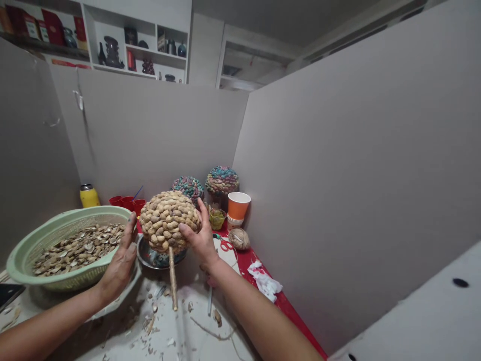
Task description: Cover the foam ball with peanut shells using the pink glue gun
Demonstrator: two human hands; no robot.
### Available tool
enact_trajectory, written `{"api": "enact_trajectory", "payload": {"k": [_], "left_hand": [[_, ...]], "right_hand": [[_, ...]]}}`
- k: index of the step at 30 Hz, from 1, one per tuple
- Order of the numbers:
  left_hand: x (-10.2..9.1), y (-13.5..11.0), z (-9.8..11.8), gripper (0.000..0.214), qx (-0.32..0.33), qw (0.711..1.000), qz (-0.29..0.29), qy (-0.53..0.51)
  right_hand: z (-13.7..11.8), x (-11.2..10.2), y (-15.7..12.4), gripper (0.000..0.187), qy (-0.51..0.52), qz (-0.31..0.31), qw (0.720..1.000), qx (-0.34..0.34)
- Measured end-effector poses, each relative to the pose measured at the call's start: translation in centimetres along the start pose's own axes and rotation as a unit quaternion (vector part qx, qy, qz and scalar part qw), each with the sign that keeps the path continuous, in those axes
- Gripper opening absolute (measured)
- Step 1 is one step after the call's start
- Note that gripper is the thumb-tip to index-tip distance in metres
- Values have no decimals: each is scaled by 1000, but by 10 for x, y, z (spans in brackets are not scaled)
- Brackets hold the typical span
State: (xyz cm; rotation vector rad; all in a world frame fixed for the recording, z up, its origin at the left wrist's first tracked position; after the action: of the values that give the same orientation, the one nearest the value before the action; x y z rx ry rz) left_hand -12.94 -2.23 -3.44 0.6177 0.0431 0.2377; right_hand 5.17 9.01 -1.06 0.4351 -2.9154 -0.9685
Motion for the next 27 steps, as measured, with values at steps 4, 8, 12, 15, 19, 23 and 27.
{"api": "enact_trajectory", "payload": {"k": [4, 8, 12, 15, 19, 23, 27], "left_hand": [[5, 8, 12, 70, -124, 974, 23, -189], [17, 15, 22, 77, -207, 921, 23, -329], [29, 22, 31, 80, -215, 901, 26, -377], [35, 29, 33, 74, -189, 891, 30, -411], [40, 42, 30, 65, -168, 883, 37, -437], [44, 55, 34, 61, -167, 867, 26, -468], [46, 65, 47, 66, -178, 845, 29, -504]], "right_hand": [[-13, -1, 3, 105, -2, 23, 998, -58], [-25, 0, 7, 109, -13, 23, 994, -108], [-31, 3, 10, 110, -54, 26, 987, -152], [-33, 4, 12, 110, -78, 34, 980, -181], [-39, 2, 19, 107, -108, 33, 974, -196], [-51, -3, 26, 102, -123, 10, 972, -198], [-64, -12, 23, 82, -119, 44, 970, -206]]}}
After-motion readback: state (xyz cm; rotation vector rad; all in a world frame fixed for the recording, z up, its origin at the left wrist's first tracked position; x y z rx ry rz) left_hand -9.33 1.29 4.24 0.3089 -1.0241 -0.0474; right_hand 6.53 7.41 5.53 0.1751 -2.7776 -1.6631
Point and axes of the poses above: each hand's wrist, its own y-axis towards the middle knuckle, its own x-axis out of the palm, z = x × y, the point moved 2 cm from there along y, towards the middle knuckle, and after that the axes turned 14 degrees about -y, right-handed, at the moved point
